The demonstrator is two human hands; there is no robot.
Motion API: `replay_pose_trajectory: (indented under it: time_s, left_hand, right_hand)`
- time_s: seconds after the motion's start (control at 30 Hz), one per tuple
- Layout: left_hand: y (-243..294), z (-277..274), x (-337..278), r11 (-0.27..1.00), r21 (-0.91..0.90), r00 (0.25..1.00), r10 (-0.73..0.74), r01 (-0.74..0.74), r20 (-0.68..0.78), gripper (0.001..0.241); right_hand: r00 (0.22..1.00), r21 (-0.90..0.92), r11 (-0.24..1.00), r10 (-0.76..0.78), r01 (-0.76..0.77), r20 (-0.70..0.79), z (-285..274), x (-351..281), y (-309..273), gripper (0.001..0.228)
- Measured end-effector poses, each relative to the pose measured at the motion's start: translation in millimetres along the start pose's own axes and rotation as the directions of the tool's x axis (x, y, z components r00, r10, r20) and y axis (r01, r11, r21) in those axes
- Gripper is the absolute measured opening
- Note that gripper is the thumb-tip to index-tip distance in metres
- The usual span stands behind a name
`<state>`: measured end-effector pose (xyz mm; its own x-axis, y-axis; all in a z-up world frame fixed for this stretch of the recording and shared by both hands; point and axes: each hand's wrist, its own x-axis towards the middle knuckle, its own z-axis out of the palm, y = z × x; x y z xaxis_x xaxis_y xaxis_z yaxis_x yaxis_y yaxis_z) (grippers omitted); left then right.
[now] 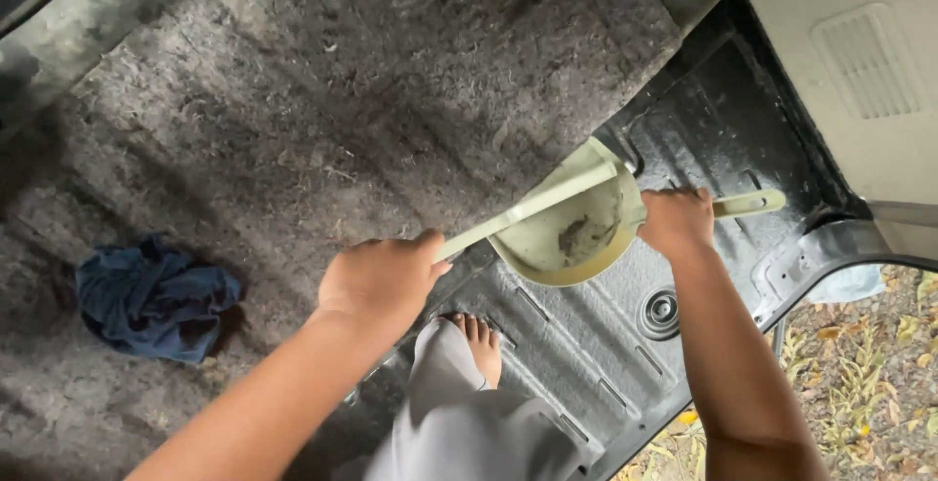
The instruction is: The person sweeps debris from the car's carpeted floor mat into a dustpan using a small brush. They then lift the mat to sweep the underlying floor area and wipe it with a blue cloth.
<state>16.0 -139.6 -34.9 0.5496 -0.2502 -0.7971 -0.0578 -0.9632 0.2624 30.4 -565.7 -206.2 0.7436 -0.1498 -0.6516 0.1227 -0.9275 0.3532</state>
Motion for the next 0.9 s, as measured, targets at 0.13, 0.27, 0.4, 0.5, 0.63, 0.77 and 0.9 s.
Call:
replay_pose_trajectory:
  time_s: [0.13, 0.27, 0.4, 0.5, 0.63, 0.77, 0.9]
  left_hand:
    - [-17, -42, -16, 0.99, -0.079, 0.993, -0.114, 0.117, 0.04, 0.033]
    - [-49, -44, 3, 0.964, -0.144, 0.969, -0.237, 0.225, -0.075, 0.034]
    - [-20, -24, 1, 0.962, -0.084, 0.966, -0.258, 0.259, 0.013, 0.035]
    - [4, 10, -4, 0.998, -0.009, 0.998, -0.061, 0.061, 0.027, 0.026]
    - [-4, -5, -5, 0.994, -0.048, 0.995, -0.099, 0.098, -0.021, 0.027]
    - [-33, -15, 16, 0.956, 0.024, 0.929, -0.278, 0.292, -0.244, 0.032]
    - [-7, 26, 27, 0.979, 0.084, 0.947, -0.156, 0.186, -0.28, 0.035]
  right_hand:
    - [1.0, 0.009, 1.0, 0.009, -0.009, 0.012, 2, -4, -7, 0.034]
    - [0.998, 0.016, 0.999, 0.044, -0.044, -0.053, 9, -3, -9, 0.034]
    - [1.0, 0.026, 0.999, 0.025, -0.026, 0.013, 1, -2, -8, 0.041]
    - [0.999, 0.034, 0.999, 0.03, -0.031, 0.043, -5, -7, -12, 0.044]
    - [0.999, 0.041, 0.999, 0.027, -0.028, 0.02, 1, -6, -12, 0.045]
    - [0.999, 0.036, 0.999, 0.029, -0.03, 0.021, -8, -12, -15, 0.043]
    - [0.999, 0.022, 0.999, 0.036, -0.037, 0.04, 4, -7, -13, 0.047]
